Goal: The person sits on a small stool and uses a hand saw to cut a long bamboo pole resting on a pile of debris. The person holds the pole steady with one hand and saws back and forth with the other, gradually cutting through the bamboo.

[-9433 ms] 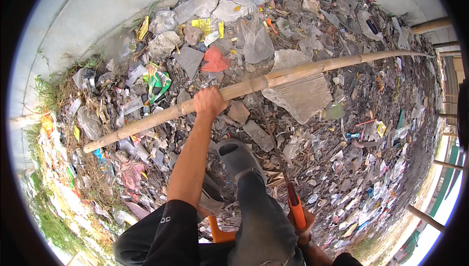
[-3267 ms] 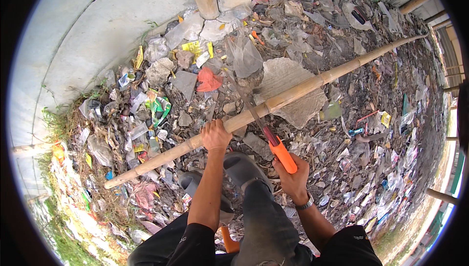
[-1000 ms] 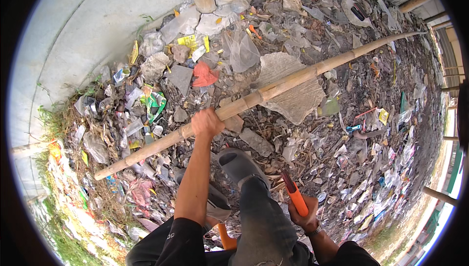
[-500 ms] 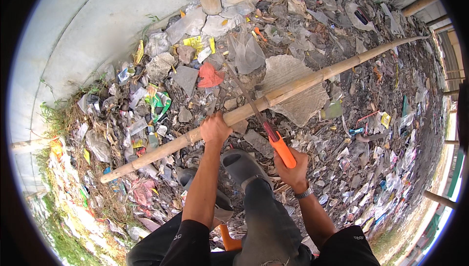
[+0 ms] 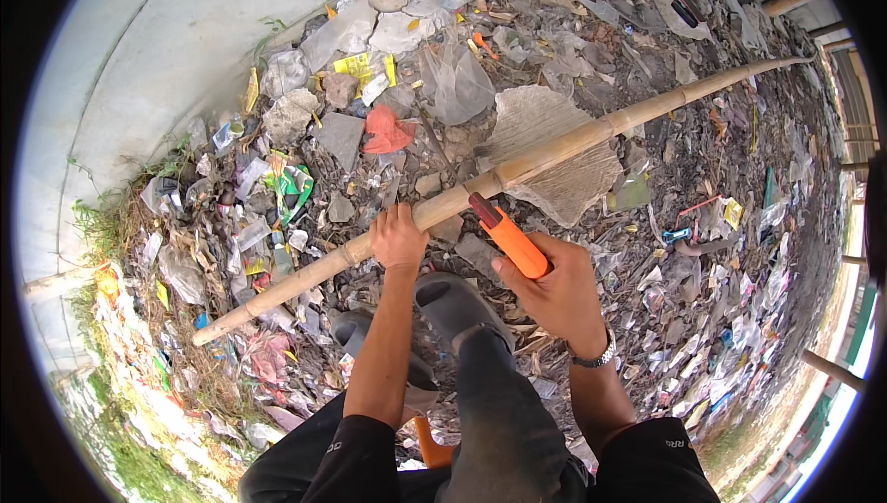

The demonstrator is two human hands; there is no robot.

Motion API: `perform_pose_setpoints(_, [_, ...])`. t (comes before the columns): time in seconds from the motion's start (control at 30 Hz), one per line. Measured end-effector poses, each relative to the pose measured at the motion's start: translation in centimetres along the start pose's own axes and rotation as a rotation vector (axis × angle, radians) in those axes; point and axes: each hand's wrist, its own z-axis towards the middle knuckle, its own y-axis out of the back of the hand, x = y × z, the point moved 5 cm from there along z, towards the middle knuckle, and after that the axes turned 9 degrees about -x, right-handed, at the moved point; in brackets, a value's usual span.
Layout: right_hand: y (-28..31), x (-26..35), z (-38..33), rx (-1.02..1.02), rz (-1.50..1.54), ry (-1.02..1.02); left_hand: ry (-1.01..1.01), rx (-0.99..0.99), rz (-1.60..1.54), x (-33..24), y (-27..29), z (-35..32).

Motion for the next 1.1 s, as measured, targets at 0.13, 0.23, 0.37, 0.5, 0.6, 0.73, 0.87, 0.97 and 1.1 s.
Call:
perform_pose_setpoints(0.13, [1.1, 0.5, 0.5, 0.166, 0.046, -0.031, 0.001, -0.001, -0.006, -0.2, 0.0, -0.1])
perform_pose_setpoints(0.23, [0.8, 0.6, 0.0, 0.169, 0.030, -0.088, -0.004, 0.033, -0.003, 0.1, 0.3, 0.1])
perform_pose_setpoints(0.37, [-1.6, -4.0, -5.1, 0.049, 0.083, -0.120, -0.002, 0.070, -0.024, 0.1, 1.2, 0.2])
perform_pose_setpoints(0.5, [-2.5, -10.7, -10.0, 0.036, 0.040, -0.011, 0.011, 0.087, -0.091, -0.8, 2.2, -0.3])
perform_pose_setpoints(0.6, [-2.5, -17.5, -12.3, 0.004, 0.093, 0.032, 0.099, 0.326, -0.134, -0.6, 2.8, 0.8])
perform_pose_setpoints(0.73, [-1.8, -18.0, -11.5, -0.008, 0.241, -0.103, 0.096, 0.498, -0.099, 0.2, 2.6, 2.0])
perform_pose_setpoints(0.87, [0.2, -12.5, -9.7, -0.072, 0.137, -0.003, 0.069, 0.342, -0.034, 0.2, 1.2, 0.8])
perform_pose_setpoints(0.97, [2.3, -7.1, -9.6, 0.011, -0.014, -0.027, -0.015, 0.113, -0.028, 1.0, -0.4, -1.3])
perform_pose_setpoints(1.1, [4.7, -3.1, -10.1, -0.073, 0.134, 0.058, -0.016, 0.151, -0.034, 1.2, -0.7, -1.3])
